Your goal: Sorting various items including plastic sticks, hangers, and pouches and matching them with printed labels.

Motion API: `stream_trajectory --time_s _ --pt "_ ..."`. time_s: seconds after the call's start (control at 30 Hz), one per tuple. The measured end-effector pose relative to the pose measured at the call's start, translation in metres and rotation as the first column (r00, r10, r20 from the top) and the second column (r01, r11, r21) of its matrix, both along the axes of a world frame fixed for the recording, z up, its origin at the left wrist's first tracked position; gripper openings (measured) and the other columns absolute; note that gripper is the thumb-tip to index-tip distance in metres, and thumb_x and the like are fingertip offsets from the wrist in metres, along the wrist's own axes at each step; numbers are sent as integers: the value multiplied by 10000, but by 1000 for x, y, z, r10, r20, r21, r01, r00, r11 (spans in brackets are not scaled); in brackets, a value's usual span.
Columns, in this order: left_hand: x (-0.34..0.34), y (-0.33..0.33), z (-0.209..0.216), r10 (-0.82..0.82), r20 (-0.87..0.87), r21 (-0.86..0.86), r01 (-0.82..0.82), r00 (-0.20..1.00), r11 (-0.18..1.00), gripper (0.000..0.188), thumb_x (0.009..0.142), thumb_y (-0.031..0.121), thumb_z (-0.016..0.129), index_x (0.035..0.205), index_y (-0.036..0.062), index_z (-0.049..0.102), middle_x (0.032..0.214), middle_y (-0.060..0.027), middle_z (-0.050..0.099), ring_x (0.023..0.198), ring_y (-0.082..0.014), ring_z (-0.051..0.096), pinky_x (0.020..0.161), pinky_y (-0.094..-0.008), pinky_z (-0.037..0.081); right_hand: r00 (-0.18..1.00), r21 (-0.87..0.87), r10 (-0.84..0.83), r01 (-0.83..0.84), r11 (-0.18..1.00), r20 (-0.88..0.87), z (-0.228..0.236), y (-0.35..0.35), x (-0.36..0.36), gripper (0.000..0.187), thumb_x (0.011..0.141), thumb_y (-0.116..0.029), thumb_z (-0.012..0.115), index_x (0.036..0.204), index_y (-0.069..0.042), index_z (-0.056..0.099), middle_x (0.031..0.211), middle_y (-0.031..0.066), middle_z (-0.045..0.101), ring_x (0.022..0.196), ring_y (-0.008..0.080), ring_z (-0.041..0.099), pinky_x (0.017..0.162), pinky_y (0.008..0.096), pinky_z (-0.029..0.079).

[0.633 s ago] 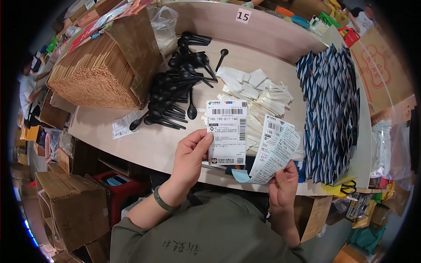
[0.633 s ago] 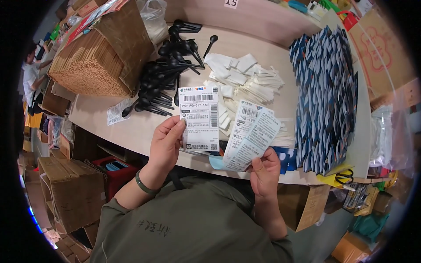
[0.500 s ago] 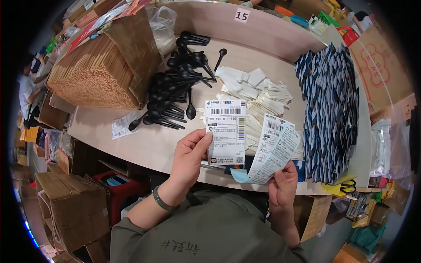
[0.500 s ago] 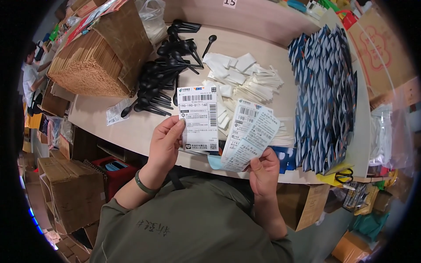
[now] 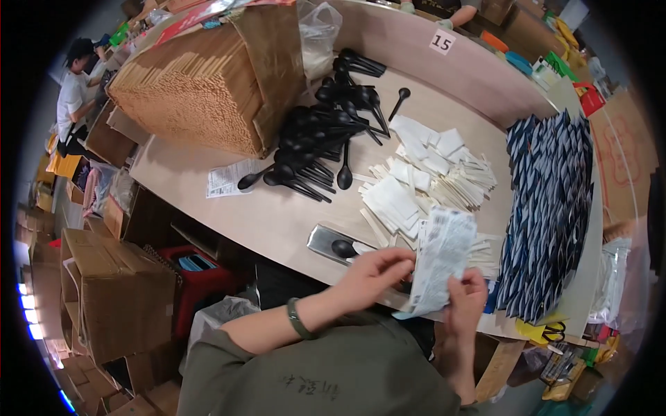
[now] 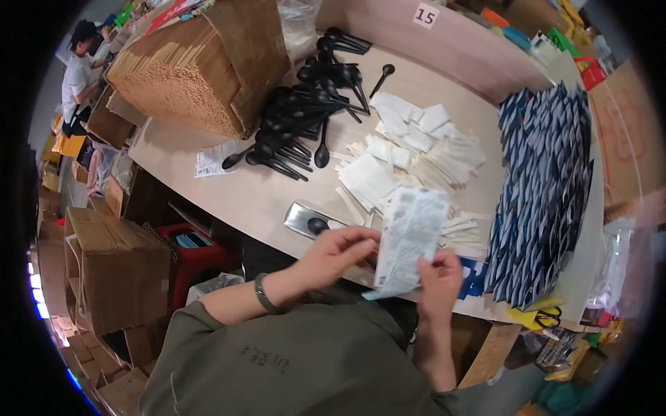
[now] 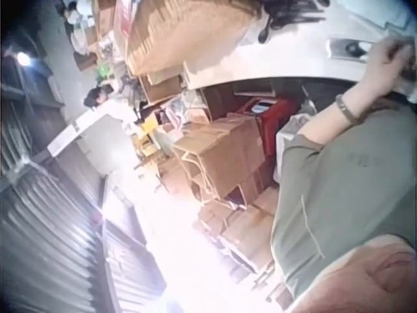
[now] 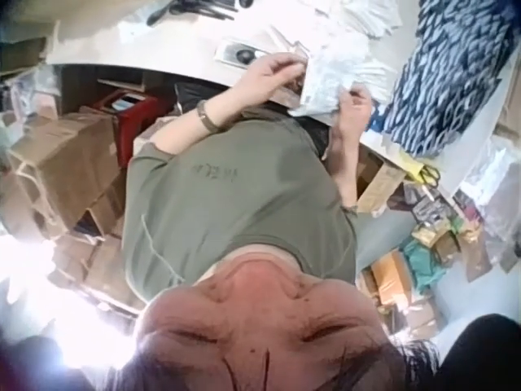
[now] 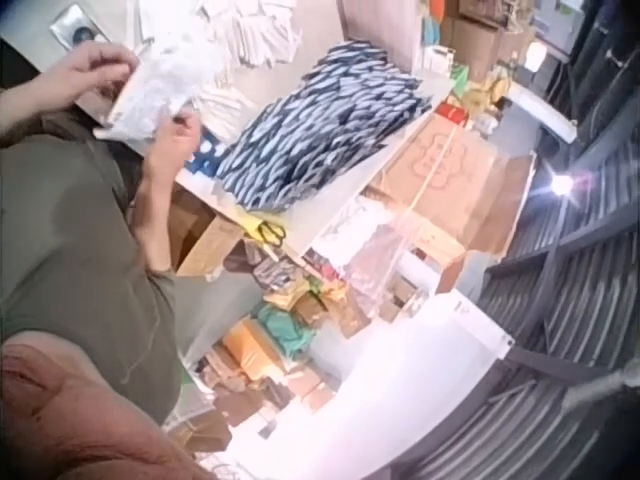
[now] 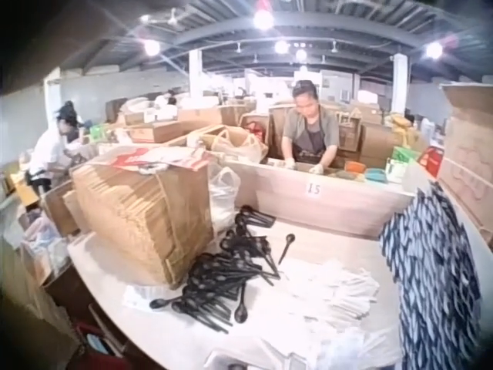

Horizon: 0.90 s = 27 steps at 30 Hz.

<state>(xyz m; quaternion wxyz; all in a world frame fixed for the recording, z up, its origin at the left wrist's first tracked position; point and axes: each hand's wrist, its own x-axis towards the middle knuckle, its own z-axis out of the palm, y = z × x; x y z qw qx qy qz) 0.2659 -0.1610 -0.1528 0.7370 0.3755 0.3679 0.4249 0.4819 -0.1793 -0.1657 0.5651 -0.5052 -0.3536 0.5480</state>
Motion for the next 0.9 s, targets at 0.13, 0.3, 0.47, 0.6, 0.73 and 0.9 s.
stream_trajectory --time_s 0.13,0.3,0.47,0.6,0.73,0.9 --pt "-80 1 -26 236 -487 107 -211 841 972 210 964 124 565 1138 22 624 1017 -30 653 907 -86 586 803 -230 476 753 139 -161 93 986 638 43 70 44 162 853 -39 628 773 -84 495 701 -64 408 631 42 374 574 207 308" --pt "-172 -11 -45 552 -585 332 -446 594 831 174 953 75 559 1096 5 630 991 -38 650 910 -101 599 831 -243 478 560 159 -207 134 978 802 -25 163 116 119 809 -75 689 818 -17 586 700 29 579 654 106 507 583 273 398" --pt "-205 12 -5 711 -637 638 -315 298 703 139 906 67 616 1028 18 662 940 -56 664 870 -133 628 785 -272 499 400 201 -234 123 972 886 -103 146 149 650 733 -66 672 1327 47 433 1241 253 561 1124 365 571 965 397 445" --pt "-243 46 91 825 -545 835 -5 -146 551 110 820 46 659 928 28 663 867 -115 645 768 -254 636 689 -331 514 8 344 -344 -4 939 939 -39 86 63 590 785 -116 662 1316 54 469 1340 275 470 1271 435 409 1081 463 311" --pt "-262 124 164 832 -452 836 173 -323 521 129 778 102 679 892 43 664 865 -153 647 785 -343 626 692 -406 517 220 101 44 -605 790 974 -33 10 -29 250 793 -186 662 991 -34 641 1013 193 631 917 385 602 770 480 472" --pt "-284 193 154 599 -693 625 80 -401 777 315 812 368 660 900 66 678 918 -169 685 886 -365 647 724 -459 517 376 437 -234 -669 601 897 -87 -18 -58 480 736 -244 734 1160 -60 605 1255 186 543 1094 418 517 928 526 428"
